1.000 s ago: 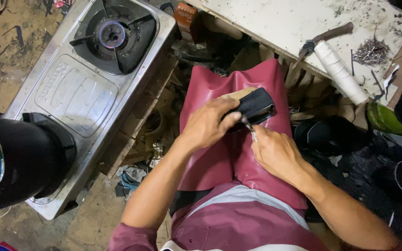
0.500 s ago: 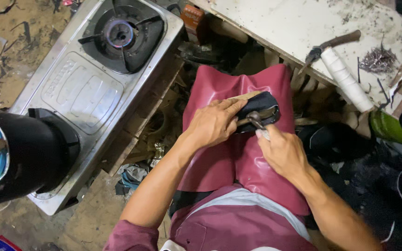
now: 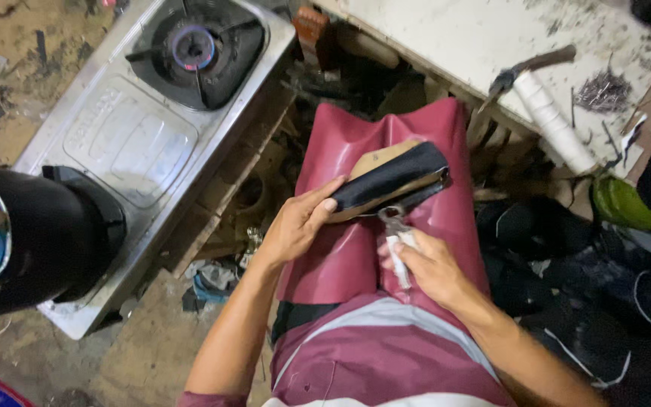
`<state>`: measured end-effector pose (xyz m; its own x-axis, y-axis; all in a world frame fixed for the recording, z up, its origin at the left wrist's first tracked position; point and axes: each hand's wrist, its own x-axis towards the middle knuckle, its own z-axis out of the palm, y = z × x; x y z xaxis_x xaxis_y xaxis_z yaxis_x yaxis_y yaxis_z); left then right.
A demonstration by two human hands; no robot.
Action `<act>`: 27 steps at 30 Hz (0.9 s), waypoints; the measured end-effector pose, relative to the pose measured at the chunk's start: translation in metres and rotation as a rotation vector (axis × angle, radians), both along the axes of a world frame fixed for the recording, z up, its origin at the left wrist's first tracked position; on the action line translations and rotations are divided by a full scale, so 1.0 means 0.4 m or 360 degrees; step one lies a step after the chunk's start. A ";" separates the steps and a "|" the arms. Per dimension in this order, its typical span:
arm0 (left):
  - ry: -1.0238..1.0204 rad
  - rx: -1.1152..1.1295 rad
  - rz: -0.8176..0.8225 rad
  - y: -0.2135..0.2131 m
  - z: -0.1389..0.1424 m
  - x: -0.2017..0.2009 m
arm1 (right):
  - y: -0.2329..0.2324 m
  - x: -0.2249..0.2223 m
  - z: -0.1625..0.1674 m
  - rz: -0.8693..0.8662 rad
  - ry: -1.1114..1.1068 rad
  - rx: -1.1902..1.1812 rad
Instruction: The person sits with a black flat shoe on their lap and finishes its sole. They scrape and trim the sole edge with a knife, hammer the sole flat, hold the shoe near a gas burner, apply adhesive, and place the finished shoe on an overhead rack with other shoes.
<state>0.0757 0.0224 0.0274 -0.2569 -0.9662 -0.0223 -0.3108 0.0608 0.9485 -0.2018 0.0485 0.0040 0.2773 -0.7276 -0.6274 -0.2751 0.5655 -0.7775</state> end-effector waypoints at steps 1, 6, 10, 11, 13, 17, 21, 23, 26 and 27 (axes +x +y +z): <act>-0.0015 -0.0094 0.0031 0.020 -0.014 -0.009 | 0.014 0.018 -0.007 -0.0046 -0.0239 0.0143; -0.0159 -0.0414 0.0059 0.051 -0.031 -0.021 | 0.019 0.090 0.025 -0.0030 -0.0426 0.0107; -0.0241 -0.0482 0.0059 0.063 -0.014 -0.020 | 0.014 0.082 0.098 0.0562 0.0341 -0.0685; -0.0263 -0.0506 0.0050 0.065 -0.012 -0.020 | 0.014 0.083 0.110 0.0636 0.0426 -0.0847; -0.0228 -0.0454 0.0066 0.063 -0.011 -0.026 | 0.011 0.089 0.127 0.0801 0.0590 -0.1177; -0.0286 -0.0501 0.0026 0.029 -0.012 -0.041 | -0.008 0.104 0.131 0.1033 0.1222 -0.1190; -0.0384 -0.0632 0.0043 0.002 -0.002 -0.050 | -0.028 0.083 0.125 0.0802 0.0618 -0.1380; -0.0487 -0.0646 0.0078 -0.002 0.004 -0.054 | -0.033 0.072 0.117 0.0738 0.0502 -0.1430; -0.0459 -0.0741 0.0103 -0.012 0.009 -0.060 | -0.042 0.074 0.104 0.0762 0.0890 -0.1393; -0.0464 -0.0703 0.0090 -0.017 0.010 -0.065 | -0.046 0.077 0.102 0.0796 0.0944 -0.1365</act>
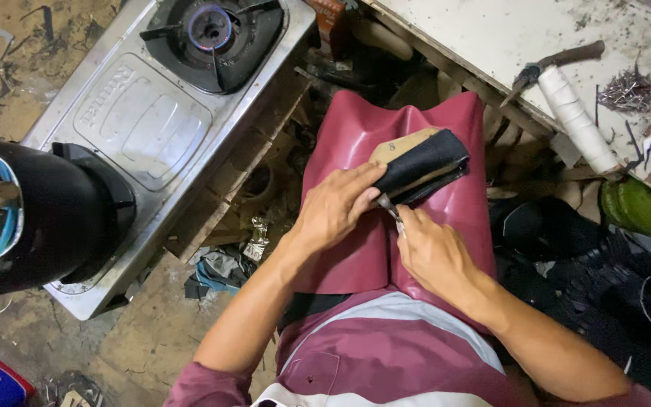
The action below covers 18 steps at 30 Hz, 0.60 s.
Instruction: The person sits with a black flat shoe on their lap and finishes its sole. They scrape and trim the sole edge with a knife, hammer the sole flat, hold the shoe near a gas burner, apply adhesive, and place the finished shoe on an overhead rack with other shoes.
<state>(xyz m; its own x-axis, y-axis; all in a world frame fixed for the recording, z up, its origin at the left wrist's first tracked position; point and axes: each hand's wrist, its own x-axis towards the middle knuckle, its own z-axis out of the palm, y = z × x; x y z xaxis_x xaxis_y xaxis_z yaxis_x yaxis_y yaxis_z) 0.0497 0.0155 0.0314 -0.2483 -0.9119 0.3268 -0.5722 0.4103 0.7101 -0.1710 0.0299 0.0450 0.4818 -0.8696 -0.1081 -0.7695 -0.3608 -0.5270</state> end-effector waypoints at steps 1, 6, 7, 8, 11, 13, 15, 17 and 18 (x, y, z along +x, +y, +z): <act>-0.0013 0.0035 0.0002 -0.006 0.001 -0.003 | -0.006 0.002 0.003 0.0009 0.0057 0.0010; -0.0124 0.0012 0.0091 -0.018 0.001 -0.015 | -0.023 -0.026 0.058 0.0132 -0.0133 0.0054; -0.0128 0.0014 0.0099 -0.018 0.000 -0.013 | -0.019 -0.032 0.067 0.0149 -0.0106 0.0109; -0.0133 0.0020 0.0104 -0.017 -0.001 -0.008 | -0.013 -0.038 0.072 0.0046 -0.0261 0.0055; -0.0057 0.0067 -0.0059 -0.024 -0.006 0.018 | -0.001 -0.042 0.056 -0.0132 -0.0610 -0.0220; -0.0032 0.0090 -0.0182 -0.029 -0.008 0.033 | -0.005 -0.032 0.021 -0.0020 -0.0740 -0.0570; -0.0009 0.0119 -0.0251 -0.036 -0.012 0.041 | -0.014 -0.029 -0.014 -0.0044 -0.0370 -0.0299; 0.0019 0.0162 -0.0257 -0.042 -0.017 0.047 | -0.021 -0.033 -0.035 -0.0071 -0.0320 -0.0262; 0.0042 0.0168 -0.0233 -0.045 -0.020 0.052 | -0.021 -0.038 -0.039 -0.0092 -0.0461 -0.0349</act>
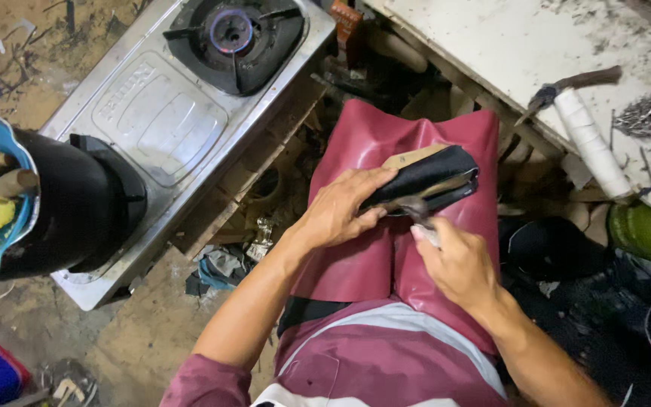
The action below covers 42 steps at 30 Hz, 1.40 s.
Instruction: The person sits with a black flat shoe on their lap and finishes its sole. They scrape and trim the sole edge with a knife, hammer the sole flat, hold the shoe near a gas burner, apply adhesive, and place the finished shoe on an overhead rack with other shoes.
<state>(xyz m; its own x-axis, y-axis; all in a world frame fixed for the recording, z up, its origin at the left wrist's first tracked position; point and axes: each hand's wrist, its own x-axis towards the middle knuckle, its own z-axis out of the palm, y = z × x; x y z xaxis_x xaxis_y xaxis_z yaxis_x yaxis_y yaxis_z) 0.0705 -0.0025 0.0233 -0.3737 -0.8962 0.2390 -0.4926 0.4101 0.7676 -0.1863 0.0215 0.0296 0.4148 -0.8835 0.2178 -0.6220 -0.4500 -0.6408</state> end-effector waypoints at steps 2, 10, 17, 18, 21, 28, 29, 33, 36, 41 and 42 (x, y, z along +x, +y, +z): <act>0.0064 0.0033 0.0023 0.002 -0.009 -0.001 | -0.001 -0.008 0.002 -0.0029 -0.0117 -0.0100; 0.0094 0.0118 0.0027 -0.002 -0.021 0.014 | -0.011 0.013 0.026 0.0071 -0.0194 -0.0178; 0.0074 0.0245 0.0059 -0.007 -0.012 0.012 | -0.006 0.031 0.017 0.0168 0.0241 -0.0113; 0.0070 0.0244 0.0060 -0.005 -0.011 0.015 | -0.003 0.034 0.020 0.0180 0.0090 -0.0175; 0.0068 0.0188 0.0033 -0.008 -0.011 0.018 | -0.004 0.051 0.036 0.0341 -0.0100 -0.0531; 0.0056 0.0164 -0.0007 -0.007 -0.012 0.026 | 0.003 0.091 0.035 0.0268 -0.0042 -0.0205; 0.0074 0.0143 -0.0022 -0.010 -0.009 0.027 | 0.003 0.086 0.027 0.0254 -0.0027 -0.0247; 0.0017 0.0103 -0.0177 -0.025 0.024 0.039 | 0.010 0.056 -0.016 0.0118 0.0213 -0.0031; -0.0196 0.0248 -0.0326 -0.070 0.059 0.038 | 0.038 0.031 -0.036 0.0138 0.0205 0.0366; -0.0616 0.0058 -0.0179 -0.189 0.090 -0.179 | 0.140 0.029 -0.042 0.0073 0.0200 0.0975; -0.0700 -0.0038 -0.0149 -0.205 0.098 -0.218 | 0.158 0.030 -0.043 0.0087 0.0169 0.0986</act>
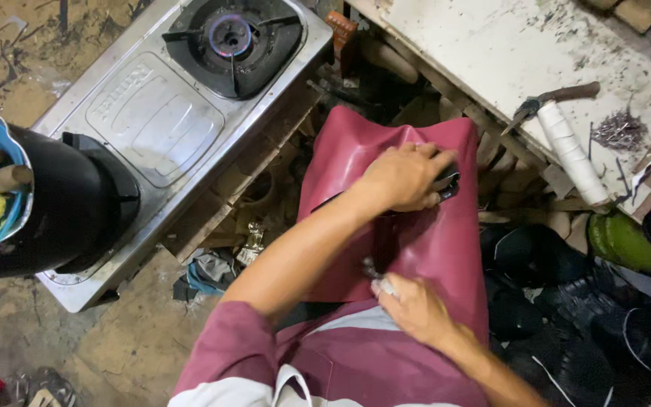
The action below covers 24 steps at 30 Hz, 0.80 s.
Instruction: The person sits with a black flat shoe on their lap and finishes its sole. They scrape and trim the sole edge with a knife, hammer the sole flat, hold the shoe near a gas burner, apply adhesive, and place the finished shoe on an overhead rack with other shoes.
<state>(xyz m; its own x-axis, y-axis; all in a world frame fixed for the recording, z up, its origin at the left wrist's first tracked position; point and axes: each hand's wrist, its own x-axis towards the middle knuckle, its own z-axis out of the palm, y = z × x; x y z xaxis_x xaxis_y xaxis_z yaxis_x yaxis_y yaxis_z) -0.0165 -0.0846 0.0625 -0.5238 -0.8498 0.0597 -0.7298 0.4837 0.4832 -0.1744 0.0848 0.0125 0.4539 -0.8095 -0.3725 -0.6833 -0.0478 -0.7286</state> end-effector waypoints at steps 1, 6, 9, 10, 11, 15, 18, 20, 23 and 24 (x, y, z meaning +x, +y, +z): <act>-0.0084 0.0051 -0.0030 -0.015 0.008 -0.013 | 0.016 0.001 -0.003 -0.0001 -0.0034 0.0017; 0.0576 -0.0167 0.0011 -0.004 0.070 -0.024 | 0.048 -0.038 -0.015 -0.0528 -0.0310 0.0374; 0.1197 -0.0407 0.0393 0.074 0.078 0.055 | 0.038 -0.075 -0.015 -0.0649 -0.0398 0.0523; 0.1250 -0.0455 0.0433 0.100 0.072 0.085 | 0.031 -0.084 -0.014 -0.0650 -0.0431 0.0511; 0.1305 -0.0500 0.0479 0.128 0.060 0.107 | 0.023 -0.093 -0.011 -0.0650 -0.0416 0.0446; 0.1100 -0.0347 0.0584 0.264 -0.031 0.117 | -0.015 -0.097 0.002 -0.0629 -0.0362 0.0255; 0.0436 -0.0488 0.0551 0.308 -0.096 0.146 | -0.041 -0.075 0.016 -0.0492 -0.0310 0.0073; 0.0430 -0.0356 0.0388 0.302 -0.127 0.161 | -0.050 -0.054 0.030 -0.0408 -0.0230 -0.0024; 0.0441 -0.0311 0.0309 0.278 -0.143 0.179 | -0.066 -0.016 0.053 -0.0309 -0.0129 -0.0227; 0.0448 -0.0313 0.0301 0.272 -0.143 0.182 | -0.071 -0.005 0.061 -0.0258 -0.0127 -0.0336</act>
<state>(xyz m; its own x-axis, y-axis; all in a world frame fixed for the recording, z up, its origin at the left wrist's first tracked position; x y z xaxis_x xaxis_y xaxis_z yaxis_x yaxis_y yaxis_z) 0.0562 0.0241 0.0053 -0.2991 -0.8876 0.3503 -0.6668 0.4570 0.5887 -0.1762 0.0562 0.0367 0.3331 -0.9299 -0.1558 -0.6352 -0.0992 -0.7660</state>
